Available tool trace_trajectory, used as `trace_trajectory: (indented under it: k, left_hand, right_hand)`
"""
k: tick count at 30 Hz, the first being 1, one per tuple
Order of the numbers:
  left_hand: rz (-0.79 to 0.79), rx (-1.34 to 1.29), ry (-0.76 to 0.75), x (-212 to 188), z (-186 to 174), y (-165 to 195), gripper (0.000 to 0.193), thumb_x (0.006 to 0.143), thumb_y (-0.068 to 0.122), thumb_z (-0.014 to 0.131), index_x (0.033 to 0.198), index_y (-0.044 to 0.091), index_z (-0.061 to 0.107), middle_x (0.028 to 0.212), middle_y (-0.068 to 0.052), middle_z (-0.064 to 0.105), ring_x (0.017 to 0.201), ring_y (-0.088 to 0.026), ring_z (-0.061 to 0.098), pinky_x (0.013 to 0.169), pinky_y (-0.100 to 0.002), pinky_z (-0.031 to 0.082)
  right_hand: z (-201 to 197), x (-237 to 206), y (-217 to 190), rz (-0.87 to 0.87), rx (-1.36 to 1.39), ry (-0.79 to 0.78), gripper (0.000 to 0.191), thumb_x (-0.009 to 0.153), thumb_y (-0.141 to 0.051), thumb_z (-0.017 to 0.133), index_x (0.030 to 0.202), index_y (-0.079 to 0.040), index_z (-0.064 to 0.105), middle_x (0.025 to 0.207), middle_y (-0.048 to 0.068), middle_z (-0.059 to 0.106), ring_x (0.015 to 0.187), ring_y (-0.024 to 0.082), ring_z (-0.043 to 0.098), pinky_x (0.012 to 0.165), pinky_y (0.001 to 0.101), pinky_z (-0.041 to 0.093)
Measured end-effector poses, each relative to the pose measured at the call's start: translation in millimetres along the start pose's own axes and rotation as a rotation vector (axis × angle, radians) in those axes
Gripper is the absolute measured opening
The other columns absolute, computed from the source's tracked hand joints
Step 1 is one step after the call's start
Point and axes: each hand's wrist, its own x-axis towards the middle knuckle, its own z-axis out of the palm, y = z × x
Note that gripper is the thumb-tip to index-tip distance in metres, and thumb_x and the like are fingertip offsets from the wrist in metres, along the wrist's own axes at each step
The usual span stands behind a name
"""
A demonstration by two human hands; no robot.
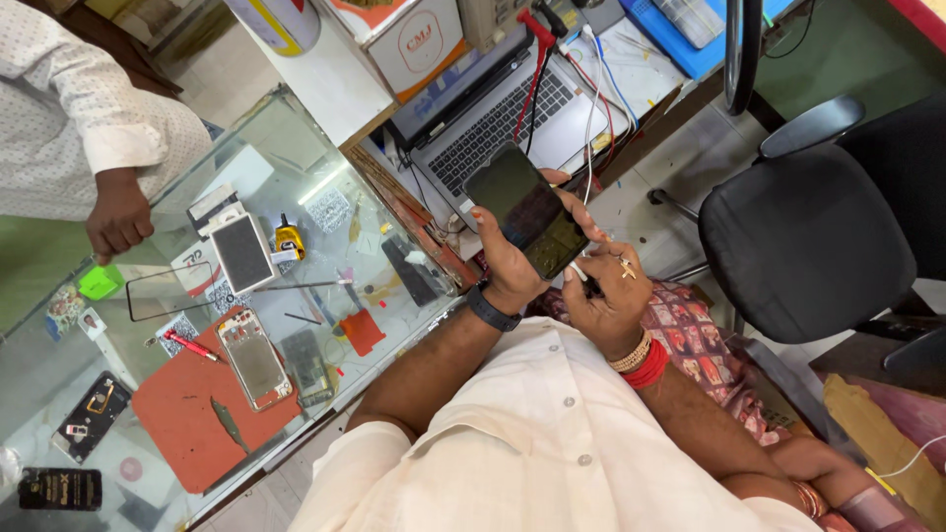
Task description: The person uses a red-handled screwdriver to work on the internal components of a disassembled smartphone. They then connect a white charging cable to the device and hold it while observing the screen and a nearby laptop.
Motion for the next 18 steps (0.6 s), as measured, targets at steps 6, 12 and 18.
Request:
trace_trajectory:
  k: [6, 12, 18]
  left_hand:
    - [0.027, 0.031, 0.002, -6, 5, 4, 0.104, 0.090, 0.089, 0.038, 0.141, -0.002, 0.042, 0.104, -0.023, 0.066, 0.094, -0.038, 0.069, 0.091, -0.054, 0.058]
    - [0.072, 0.052, 0.029, -12, 8, 9, 0.104, 0.090, 0.089, 0.035, 0.142, -0.001, 0.040, 0.098, -0.023, 0.066, 0.089, -0.036, 0.069, 0.092, -0.055, 0.059]
    - [0.067, 0.074, 0.034, -20, 7, 6, 0.103, 0.092, 0.090, 0.035, 0.138, -0.002, 0.041, 0.095, -0.022, 0.066, 0.086, -0.035, 0.068, 0.088, -0.053, 0.058]
  right_hand:
    - [-1, -7, -5, 0.001, -0.008, -0.014, 0.018, 0.084, 0.002, 0.078, 0.095, 0.002, 0.064, 0.085, 0.016, 0.065, 0.087, 0.035, 0.065, 0.074, 0.0417, 0.054]
    - [-4, -11, -13, -0.001, 0.022, -0.046, 0.020, 0.084, 0.004, 0.079, 0.102, 0.004, 0.069, 0.081, 0.014, 0.066, 0.085, 0.034, 0.066, 0.080, 0.0421, 0.055]
    - [-7, -16, -16, -0.021, -0.026, -0.063, 0.017, 0.084, 0.007, 0.079, 0.098, 0.004, 0.071, 0.076, 0.011, 0.065, 0.071, 0.027, 0.062, 0.087, 0.0458, 0.055]
